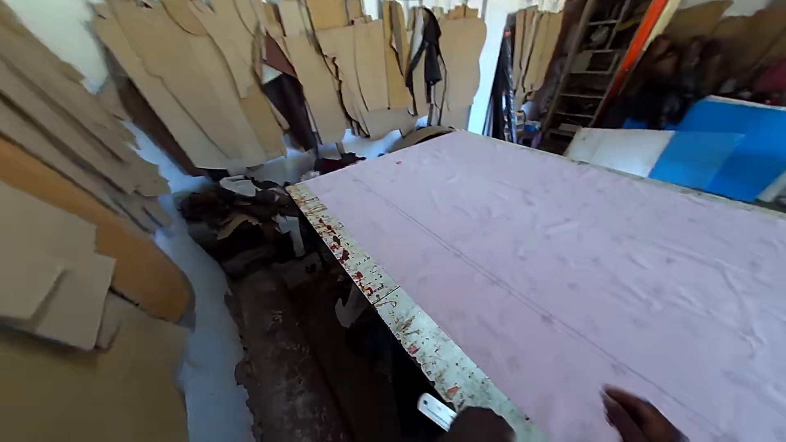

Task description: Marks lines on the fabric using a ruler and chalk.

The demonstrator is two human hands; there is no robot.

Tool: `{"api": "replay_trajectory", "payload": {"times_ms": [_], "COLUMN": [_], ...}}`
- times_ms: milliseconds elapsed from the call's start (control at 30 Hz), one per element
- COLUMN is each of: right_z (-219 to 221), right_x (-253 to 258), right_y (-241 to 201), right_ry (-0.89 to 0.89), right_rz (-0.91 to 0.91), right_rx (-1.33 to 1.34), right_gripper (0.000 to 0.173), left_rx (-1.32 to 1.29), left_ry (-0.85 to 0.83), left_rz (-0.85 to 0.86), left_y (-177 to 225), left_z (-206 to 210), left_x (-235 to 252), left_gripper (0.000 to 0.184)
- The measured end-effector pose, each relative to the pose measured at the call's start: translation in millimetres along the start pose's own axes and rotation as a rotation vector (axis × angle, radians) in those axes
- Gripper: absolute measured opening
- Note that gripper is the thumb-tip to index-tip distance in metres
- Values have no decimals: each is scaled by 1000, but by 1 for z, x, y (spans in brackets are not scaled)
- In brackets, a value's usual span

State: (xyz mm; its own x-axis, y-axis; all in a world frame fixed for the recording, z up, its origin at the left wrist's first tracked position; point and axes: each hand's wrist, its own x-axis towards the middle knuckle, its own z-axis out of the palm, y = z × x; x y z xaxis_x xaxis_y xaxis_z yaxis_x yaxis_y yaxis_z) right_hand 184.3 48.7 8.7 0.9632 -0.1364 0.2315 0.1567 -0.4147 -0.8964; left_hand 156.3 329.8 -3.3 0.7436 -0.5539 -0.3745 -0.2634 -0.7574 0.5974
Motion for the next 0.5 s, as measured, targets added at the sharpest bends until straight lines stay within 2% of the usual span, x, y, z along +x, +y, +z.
{"api": "replay_trajectory", "payload": {"times_ms": [100, 200, 400, 500], "right_z": [117, 215, 374, 450], "right_x": [73, 142, 267, 332], "right_y": [-44, -69, -89, -84], "right_ry": [-115, -183, -294, -274], "right_rz": [81, 80, 25, 25], "right_rx": [37, -25, -175, -213], "right_gripper": [22, 18, 15, 14], "left_rx": [-9, -23, 63, 65], "left_ry": [1, 45, 89, 82], "left_rz": [-68, -103, -194, -218], "left_y": [-78, -127, -214, -265], "left_z": [-55, -103, -182, -220], "left_x": [-63, -106, -147, -155], "left_gripper": [70, 72, 74, 75]}}
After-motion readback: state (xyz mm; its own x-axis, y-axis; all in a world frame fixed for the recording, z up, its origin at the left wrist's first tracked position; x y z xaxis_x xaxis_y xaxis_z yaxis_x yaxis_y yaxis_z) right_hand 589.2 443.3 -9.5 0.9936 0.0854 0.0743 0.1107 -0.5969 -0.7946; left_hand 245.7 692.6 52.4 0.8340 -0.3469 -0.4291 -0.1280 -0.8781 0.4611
